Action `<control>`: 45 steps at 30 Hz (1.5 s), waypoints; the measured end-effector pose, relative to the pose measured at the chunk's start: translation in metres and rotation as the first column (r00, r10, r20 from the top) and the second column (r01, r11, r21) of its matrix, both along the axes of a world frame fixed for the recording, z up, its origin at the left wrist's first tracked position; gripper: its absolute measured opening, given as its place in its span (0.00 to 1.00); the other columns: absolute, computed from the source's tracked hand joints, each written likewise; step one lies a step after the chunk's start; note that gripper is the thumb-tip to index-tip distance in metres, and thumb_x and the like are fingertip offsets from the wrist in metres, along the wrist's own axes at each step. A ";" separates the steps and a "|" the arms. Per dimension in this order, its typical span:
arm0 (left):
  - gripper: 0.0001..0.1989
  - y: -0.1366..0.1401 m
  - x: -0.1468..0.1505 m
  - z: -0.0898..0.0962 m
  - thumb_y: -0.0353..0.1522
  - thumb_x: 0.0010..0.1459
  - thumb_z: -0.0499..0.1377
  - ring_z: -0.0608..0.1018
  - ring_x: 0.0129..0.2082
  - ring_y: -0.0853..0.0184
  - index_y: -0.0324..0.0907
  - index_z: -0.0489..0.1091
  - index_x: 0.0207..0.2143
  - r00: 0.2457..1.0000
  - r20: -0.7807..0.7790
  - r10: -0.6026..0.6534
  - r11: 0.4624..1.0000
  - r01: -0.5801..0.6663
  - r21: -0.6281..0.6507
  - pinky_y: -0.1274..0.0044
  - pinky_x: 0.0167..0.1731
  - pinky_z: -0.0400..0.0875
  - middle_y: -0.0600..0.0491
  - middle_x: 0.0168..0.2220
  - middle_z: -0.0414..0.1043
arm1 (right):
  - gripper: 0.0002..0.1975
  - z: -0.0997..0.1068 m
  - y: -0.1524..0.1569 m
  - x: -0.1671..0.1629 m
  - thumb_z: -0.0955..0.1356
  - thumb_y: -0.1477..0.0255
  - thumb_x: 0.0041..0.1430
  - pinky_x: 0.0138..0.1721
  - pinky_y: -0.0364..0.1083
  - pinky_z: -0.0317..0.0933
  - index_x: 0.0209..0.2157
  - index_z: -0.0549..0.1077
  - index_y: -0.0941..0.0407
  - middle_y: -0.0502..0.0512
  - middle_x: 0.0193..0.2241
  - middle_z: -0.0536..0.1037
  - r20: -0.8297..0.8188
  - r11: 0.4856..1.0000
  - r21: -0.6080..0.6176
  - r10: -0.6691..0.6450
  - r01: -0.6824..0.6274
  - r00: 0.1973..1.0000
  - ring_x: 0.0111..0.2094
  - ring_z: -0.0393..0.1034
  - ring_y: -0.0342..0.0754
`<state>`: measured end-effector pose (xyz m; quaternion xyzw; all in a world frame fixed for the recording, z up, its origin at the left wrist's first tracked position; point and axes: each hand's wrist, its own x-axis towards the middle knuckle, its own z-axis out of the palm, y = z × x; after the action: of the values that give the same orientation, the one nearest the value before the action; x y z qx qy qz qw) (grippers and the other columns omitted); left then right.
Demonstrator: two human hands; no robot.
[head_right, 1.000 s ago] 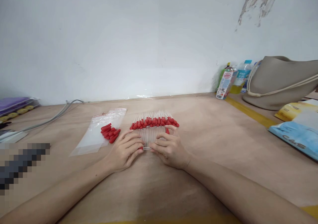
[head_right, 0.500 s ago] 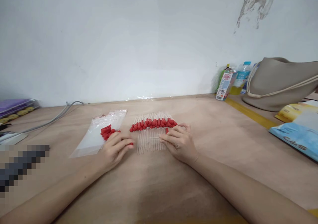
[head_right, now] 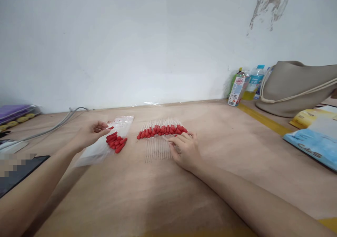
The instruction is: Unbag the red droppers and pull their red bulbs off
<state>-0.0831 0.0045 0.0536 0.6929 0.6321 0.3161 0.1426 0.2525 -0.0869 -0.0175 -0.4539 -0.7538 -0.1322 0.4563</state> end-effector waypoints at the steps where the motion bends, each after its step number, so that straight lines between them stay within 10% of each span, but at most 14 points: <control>1: 0.21 0.002 -0.002 -0.004 0.47 0.39 0.59 0.73 0.28 0.66 0.40 0.66 0.31 1.000 0.021 -0.010 1.000 0.011 -0.028 0.78 0.25 0.66 0.53 0.27 0.71 | 0.07 0.001 -0.001 -0.003 0.63 0.73 0.55 0.41 0.47 0.48 0.31 0.73 0.54 0.49 0.24 0.75 0.005 1.000 0.010 0.007 -0.007 1.000 0.28 0.65 0.43; 9: 0.23 0.013 -0.011 -0.018 0.51 0.44 0.55 0.72 0.30 0.67 0.41 0.70 0.29 0.999 0.030 -0.042 0.996 0.044 -0.074 0.79 0.28 0.64 0.54 0.28 0.73 | 0.10 0.012 0.004 -0.043 0.60 0.76 0.56 0.39 0.49 0.45 0.36 0.72 0.55 0.52 0.27 0.73 0.225 1.000 -0.021 -0.005 0.010 0.974 0.30 0.61 0.44; 14: 0.18 0.006 -0.001 -0.014 0.47 0.50 0.53 0.72 0.33 0.63 0.42 0.71 0.31 0.990 -0.073 0.123 0.959 -0.100 0.265 0.76 0.31 0.65 0.52 0.33 0.72 | 0.09 0.012 0.014 -0.069 0.60 0.75 0.54 0.37 0.51 0.44 0.34 0.71 0.58 0.56 0.29 0.71 0.369 0.990 -0.088 -0.069 0.109 0.927 0.32 0.60 0.48; 18: 0.11 -0.013 0.029 -0.020 0.39 0.53 0.53 0.71 0.37 0.63 0.42 0.70 0.29 0.961 -0.276 -0.015 0.823 0.169 0.542 0.72 0.39 0.64 0.51 0.32 0.70 | 0.08 0.010 0.014 -0.078 0.60 0.76 0.53 0.39 0.53 0.44 0.32 0.70 0.61 0.58 0.28 0.71 0.441 0.986 -0.096 -0.083 0.139 0.894 0.32 0.60 0.50; 22: 0.08 -0.027 0.068 -0.035 0.34 0.56 0.52 0.69 0.36 0.64 0.41 0.70 0.32 0.848 -0.468 -0.247 0.758 0.470 0.452 0.71 0.40 0.64 0.50 0.34 0.69 | 0.10 0.008 0.007 -0.081 0.60 0.75 0.55 0.39 0.54 0.45 0.36 0.70 0.61 0.59 0.29 0.71 0.450 0.984 -0.111 -0.075 0.139 0.890 0.34 0.60 0.51; 27: 0.12 -0.020 0.093 -0.056 0.32 0.58 0.51 0.68 0.41 0.62 0.41 0.68 0.42 0.829 -0.459 -0.321 0.762 0.513 0.395 0.70 0.41 0.65 0.48 0.39 0.68 | 0.15 0.009 0.002 -0.083 0.60 0.66 0.58 0.40 0.55 0.47 0.37 0.71 0.61 0.60 0.32 0.72 0.413 0.974 -0.186 -0.041 0.128 0.910 0.36 0.61 0.52; 41: 0.11 -0.016 0.118 -0.056 0.31 0.60 0.47 0.68 0.33 0.61 0.42 0.66 0.42 0.640 -0.766 0.055 0.748 0.482 0.456 0.72 0.31 0.59 0.48 0.32 0.66 | 0.15 0.018 0.003 -0.069 0.60 0.61 0.58 0.39 0.51 0.44 0.30 0.70 0.58 0.56 0.30 0.72 0.258 0.976 -0.185 -0.060 0.111 0.964 0.34 0.60 0.48; 45: 0.11 -0.010 0.126 -0.055 0.32 0.61 0.46 0.68 0.34 0.60 0.41 0.66 0.39 0.712 -0.700 0.049 0.760 0.429 0.489 0.71 0.33 0.59 0.48 0.32 0.67 | 0.12 0.015 -0.003 -0.047 0.62 0.64 0.56 0.39 0.50 0.44 0.29 0.71 0.58 0.54 0.28 0.72 0.243 0.985 -0.155 -0.035 0.075 0.969 0.32 0.60 0.47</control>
<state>0.0426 -0.0056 -0.0017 0.8304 0.4186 0.2138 -0.2991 0.2060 -0.0900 -0.0023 -0.4912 -0.7988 -0.1364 0.3193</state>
